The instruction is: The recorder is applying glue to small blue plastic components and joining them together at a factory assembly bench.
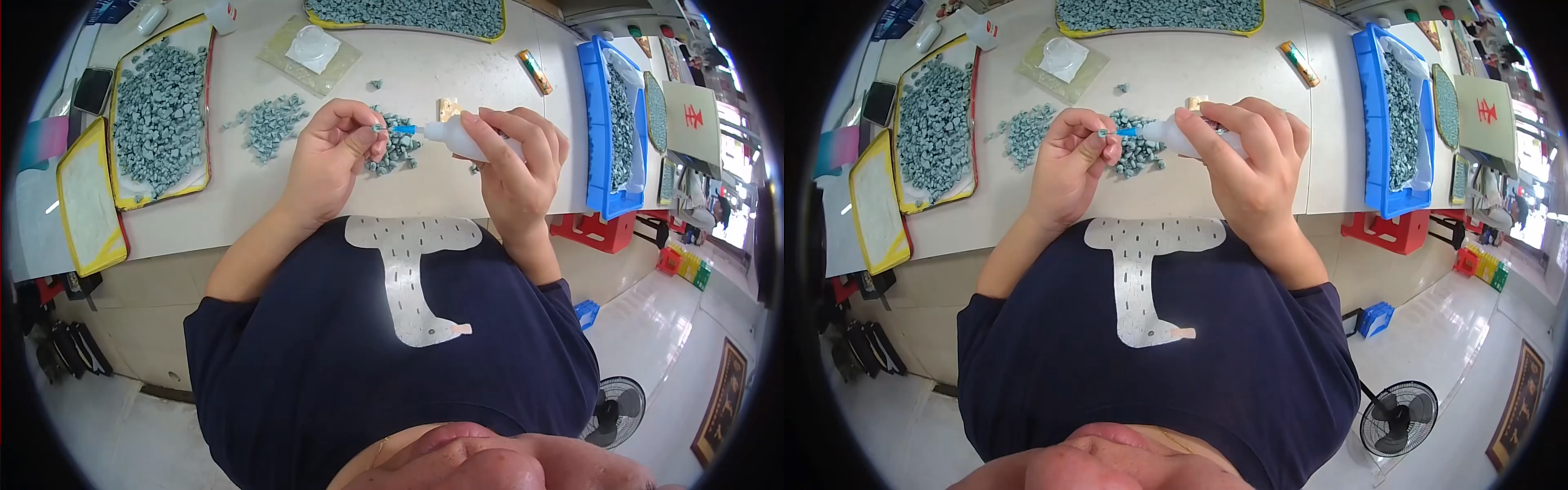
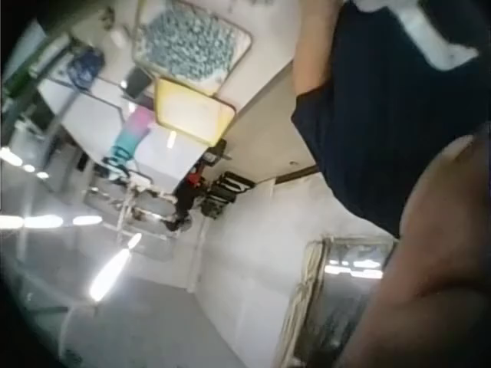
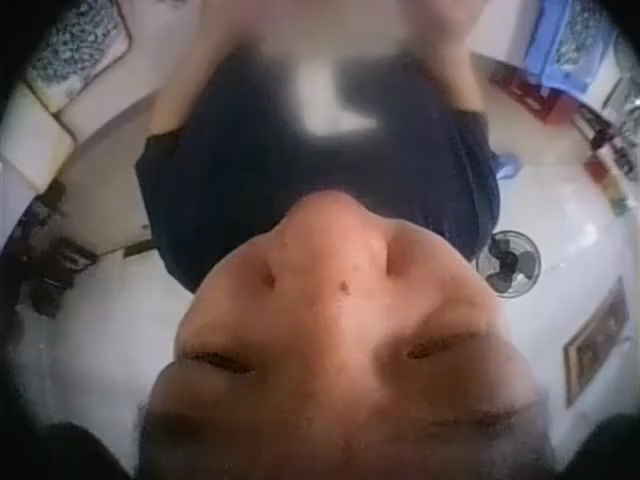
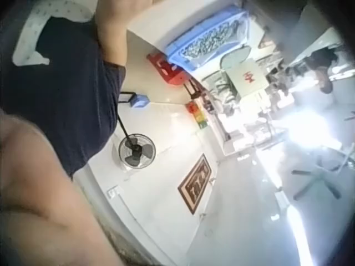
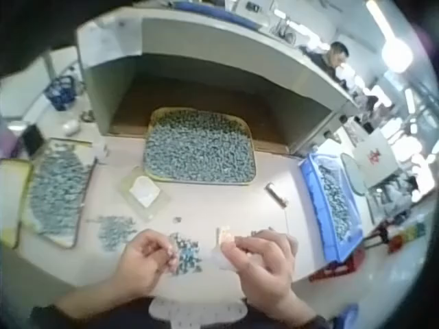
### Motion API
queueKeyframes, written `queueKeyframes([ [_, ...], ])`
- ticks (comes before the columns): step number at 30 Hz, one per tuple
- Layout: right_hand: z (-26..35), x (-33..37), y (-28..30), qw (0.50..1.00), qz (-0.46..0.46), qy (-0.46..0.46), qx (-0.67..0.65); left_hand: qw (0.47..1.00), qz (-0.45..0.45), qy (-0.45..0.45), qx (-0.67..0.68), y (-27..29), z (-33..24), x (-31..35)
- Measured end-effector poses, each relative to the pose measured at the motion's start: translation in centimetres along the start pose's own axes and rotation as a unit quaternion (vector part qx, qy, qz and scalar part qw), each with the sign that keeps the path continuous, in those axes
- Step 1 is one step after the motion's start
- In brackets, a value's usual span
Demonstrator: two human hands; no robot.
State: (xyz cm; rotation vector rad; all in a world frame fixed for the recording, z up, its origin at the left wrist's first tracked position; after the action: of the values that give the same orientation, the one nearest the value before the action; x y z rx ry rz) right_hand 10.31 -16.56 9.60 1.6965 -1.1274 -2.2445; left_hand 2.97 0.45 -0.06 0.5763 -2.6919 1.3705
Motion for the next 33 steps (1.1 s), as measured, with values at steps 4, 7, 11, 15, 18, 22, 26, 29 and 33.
queueKeyframes([
  [4, 0.2, 0.2, -0.5, 0.999, -0.033, 0.019, 0.008, 1.0, -0.007, -0.001, -0.001, 0.4, -0.3, -0.2],
  [7, 0.2, 0.2, -0.4, 0.999, -0.033, 0.013, 0.003, 1.0, -0.005, 0.001, 0.0, 0.6, -0.1, -0.1],
  [11, -0.7, 0.6, 0.1, 0.979, -0.03, -0.169, -0.109, 1.0, -0.019, 0.015, -0.003, 0.5, -0.2, 0.1],
  [15, -2.7, 1.5, -1.0, 0.924, -0.03, -0.335, -0.181, 0.998, -0.038, 0.047, 0.008, 0.3, -0.2, 0.1],
  [18, -4.4, 1.7, -3.5, 0.876, -0.024, -0.401, -0.268, 0.998, -0.022, 0.063, 0.011, -0.4, -0.1, 0.4],
  [22, -6.2, 2.8, -6.5, 0.836, 0.041, -0.427, -0.343, 0.997, -0.004, 0.073, 0.006, -1.4, 0.2, 0.8],
  [26, -6.0, 3.0, -7.1, 0.817, 0.115, -0.446, -0.346, 0.997, -0.005, 0.074, -0.006, -2.2, 0.4, 1.2],
  [29, -6.1, 2.4, -5.6, 0.856, 0.114, -0.412, -0.29, 0.997, -0.005, 0.077, -0.008, -2.5, 0.6, 1.3],
  [33, -8.2, 1.1, -2.4, 0.926, 0.107, -0.334, -0.141, 0.997, -0.008, 0.077, -0.009, -2.6, 0.5, 1.6],
])
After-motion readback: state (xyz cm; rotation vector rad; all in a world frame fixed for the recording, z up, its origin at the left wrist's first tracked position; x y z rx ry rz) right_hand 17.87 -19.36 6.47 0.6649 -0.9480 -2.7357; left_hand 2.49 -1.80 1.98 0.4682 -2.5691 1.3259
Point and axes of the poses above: each hand's wrist, its own x-axis away from the middle knuckle, its own y-axis out of the back of the hand, z = x × y, the point moved 3 cm from there along -x, towards the middle knuckle, and after that the axes turned 15 degrees about -z, right-handed, at the moved point
